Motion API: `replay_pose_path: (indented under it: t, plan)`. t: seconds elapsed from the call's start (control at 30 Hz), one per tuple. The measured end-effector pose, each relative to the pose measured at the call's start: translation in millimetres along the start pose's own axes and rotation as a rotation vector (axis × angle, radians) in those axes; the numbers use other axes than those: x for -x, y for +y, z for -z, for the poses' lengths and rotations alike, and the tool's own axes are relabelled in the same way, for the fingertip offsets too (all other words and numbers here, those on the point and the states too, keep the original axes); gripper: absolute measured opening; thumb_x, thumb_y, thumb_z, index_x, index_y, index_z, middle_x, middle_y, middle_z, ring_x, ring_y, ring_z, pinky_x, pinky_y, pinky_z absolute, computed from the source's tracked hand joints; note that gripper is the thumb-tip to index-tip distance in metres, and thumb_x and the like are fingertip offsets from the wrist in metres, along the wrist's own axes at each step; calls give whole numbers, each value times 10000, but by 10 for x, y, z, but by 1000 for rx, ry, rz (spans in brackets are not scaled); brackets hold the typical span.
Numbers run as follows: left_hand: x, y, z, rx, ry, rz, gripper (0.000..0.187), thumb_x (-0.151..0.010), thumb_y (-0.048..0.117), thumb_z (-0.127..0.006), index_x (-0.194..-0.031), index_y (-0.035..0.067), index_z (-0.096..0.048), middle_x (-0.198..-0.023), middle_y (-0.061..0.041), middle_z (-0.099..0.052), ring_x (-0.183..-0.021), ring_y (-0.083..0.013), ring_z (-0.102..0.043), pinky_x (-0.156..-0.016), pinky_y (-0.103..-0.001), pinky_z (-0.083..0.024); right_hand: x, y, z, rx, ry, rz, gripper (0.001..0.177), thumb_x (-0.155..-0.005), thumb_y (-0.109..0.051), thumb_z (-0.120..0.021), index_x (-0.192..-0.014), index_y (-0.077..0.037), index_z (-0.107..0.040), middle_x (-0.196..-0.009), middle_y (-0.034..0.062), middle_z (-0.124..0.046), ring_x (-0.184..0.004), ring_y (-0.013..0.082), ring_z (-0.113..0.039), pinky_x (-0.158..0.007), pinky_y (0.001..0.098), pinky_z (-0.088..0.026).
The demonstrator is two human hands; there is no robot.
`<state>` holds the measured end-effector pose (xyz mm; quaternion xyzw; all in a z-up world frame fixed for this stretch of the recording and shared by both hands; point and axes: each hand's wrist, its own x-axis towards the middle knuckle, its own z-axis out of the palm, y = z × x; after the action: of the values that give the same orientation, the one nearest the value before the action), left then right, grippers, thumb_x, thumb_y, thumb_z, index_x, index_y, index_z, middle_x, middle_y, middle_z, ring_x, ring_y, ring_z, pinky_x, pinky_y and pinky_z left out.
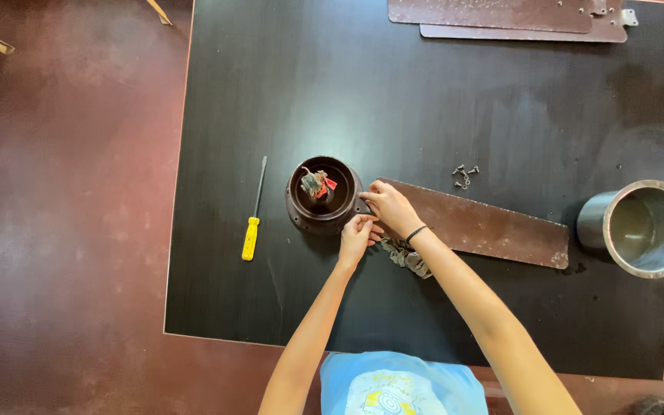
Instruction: The person wipes a metal fan blade with a cloth, then aligns it with the fan motor housing. They insert screws and use a screwdriver to fasten the blade to the housing.
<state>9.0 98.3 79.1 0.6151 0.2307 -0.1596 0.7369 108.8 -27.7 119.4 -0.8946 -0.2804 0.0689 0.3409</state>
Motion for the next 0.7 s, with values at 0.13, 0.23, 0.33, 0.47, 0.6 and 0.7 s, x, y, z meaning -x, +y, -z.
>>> replay_pose_path:
  t: [0.13, 0.23, 0.33, 0.47, 0.6, 0.7]
  plan:
    - [32, 40, 18, 2, -3, 13, 229, -1056, 174, -519, -1147, 28, -670, -906, -59, -773, -725, -90, -702, -641, -232, -540, -8, 18, -8, 11, -16, -5, 188, -937, -145, -684, -1097, -102, -771, -1016, 111, -639, -932, 299, -651, -820, 404, -550]
    - [28, 40, 9, 10, -9, 11, 224, -1055, 171, -521, -1148, 34, -672, -907, -59, -771, -725, -90, -699, -645, -233, -542, -1, 7, 3, 26, -40, -25, 189, -939, -147, -680, -1096, -107, -776, -1003, 110, -637, -932, 295, -648, -822, 404, -549]
    - [19, 15, 16, 17, -8, 15, 220, -1053, 169, -523, -1145, 35, -672, -908, -57, -771, -725, -89, -699, -645, -232, -539, -8, 12, -10, 68, -22, 28, 193, -931, -142, -678, -1093, -102, -773, -1025, 112, -641, -945, 298, -646, -828, 404, -550]
    - [1, -17, 32, 39, -12, 15, 215, -1054, 168, -522, -1143, 37, -667, -908, -60, -770, -724, -89, -697, -643, -232, -541, -3, 1, -1, 32, -23, 6, 195, -935, -135, -674, -1102, -107, -771, -1031, 116, -637, -941, 295, -651, -831, 400, -555]
    - [-15, -21, 38, 47, -8, 5, 211, -1051, 157, -527, -1141, 36, -676, -904, -68, -773, -715, -91, -692, -639, -231, -539, -7, -60, 100, -25, 47, 6, 186, -935, -112, -678, -1102, -82, -757, -1090, 131, -660, -936, 315, -671, -824, 400, -558]
    - [-49, 10, -8, 0, -10, -9, 216, -1043, 153, -518, -1138, 46, -681, -907, -58, -778, -721, -78, -703, -644, -224, -550, 27, -64, 269, -120, 168, -84, 169, -920, -92, -680, -1068, -69, -758, -1084, 133, -688, -901, 307, -697, -808, 385, -569]
